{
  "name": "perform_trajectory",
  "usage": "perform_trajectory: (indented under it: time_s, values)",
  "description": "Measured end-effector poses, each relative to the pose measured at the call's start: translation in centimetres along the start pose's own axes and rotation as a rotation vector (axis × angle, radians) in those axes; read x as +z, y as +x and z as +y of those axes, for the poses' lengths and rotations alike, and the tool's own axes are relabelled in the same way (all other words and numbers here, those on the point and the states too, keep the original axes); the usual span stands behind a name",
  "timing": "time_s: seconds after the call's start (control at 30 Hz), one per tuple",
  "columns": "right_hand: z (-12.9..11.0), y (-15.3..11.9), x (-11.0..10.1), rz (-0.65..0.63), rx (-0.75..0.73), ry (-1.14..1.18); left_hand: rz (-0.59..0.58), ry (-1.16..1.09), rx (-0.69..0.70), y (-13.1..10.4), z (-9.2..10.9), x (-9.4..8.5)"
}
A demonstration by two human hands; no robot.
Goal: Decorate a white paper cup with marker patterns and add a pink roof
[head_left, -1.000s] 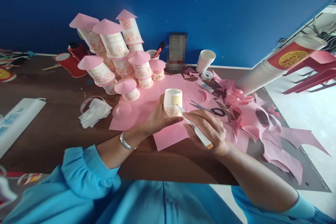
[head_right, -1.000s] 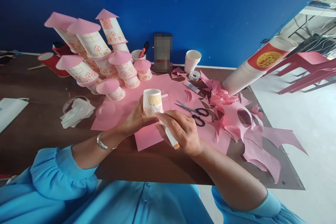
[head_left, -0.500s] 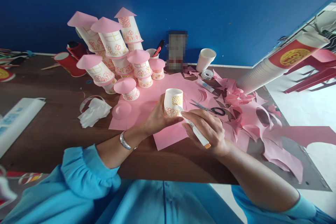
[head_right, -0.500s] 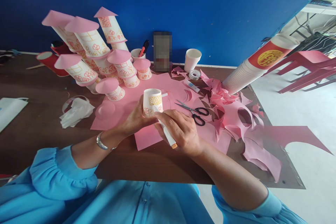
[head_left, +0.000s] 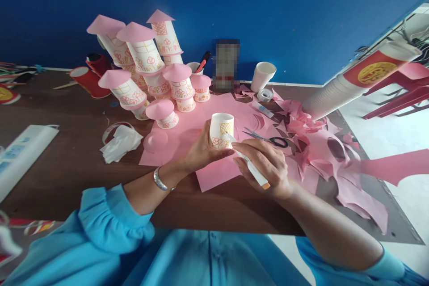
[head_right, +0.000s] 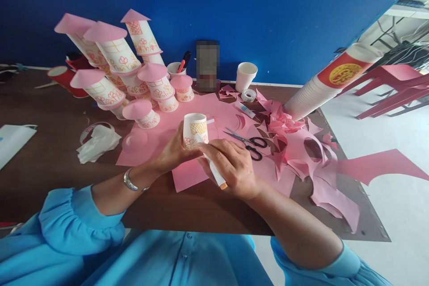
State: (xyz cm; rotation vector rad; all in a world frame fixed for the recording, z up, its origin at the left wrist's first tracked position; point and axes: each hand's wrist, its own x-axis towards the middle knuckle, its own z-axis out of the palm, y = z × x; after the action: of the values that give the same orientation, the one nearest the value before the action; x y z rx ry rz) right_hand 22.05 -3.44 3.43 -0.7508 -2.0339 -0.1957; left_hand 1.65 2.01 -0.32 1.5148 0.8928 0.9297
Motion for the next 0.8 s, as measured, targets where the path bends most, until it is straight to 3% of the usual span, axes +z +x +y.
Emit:
perform_trajectory:
  time_s: [0.2,0.33,0.53,0.67,0.8]
  values:
    - [-0.1,-0.1,0.1,-0.009,0.009,0.001,0.009,0.044,-0.001,-0.1,0.2,-0.1]
    - [0.2,-0.1,-0.3,0.025,-0.029,-0.023,-0.021,-0.077,0.006,0.0,0.3,-0.1]
    - [0.6,-0.5,0.4,-0.012,0.133,-0.039,0.005,-0.186,-0.09,-0.1,0.2,0.0]
    - [0.5,-0.6,1.2,-0.04,0.126,-0.075,0.032,-0.228,-0.074,0.0,0.2,0.1]
    - [0.6,-0.7,1.4,-0.058,0.081,-0.118,-0.054,-0.295,-0.046,0.0,0.7,0.1]
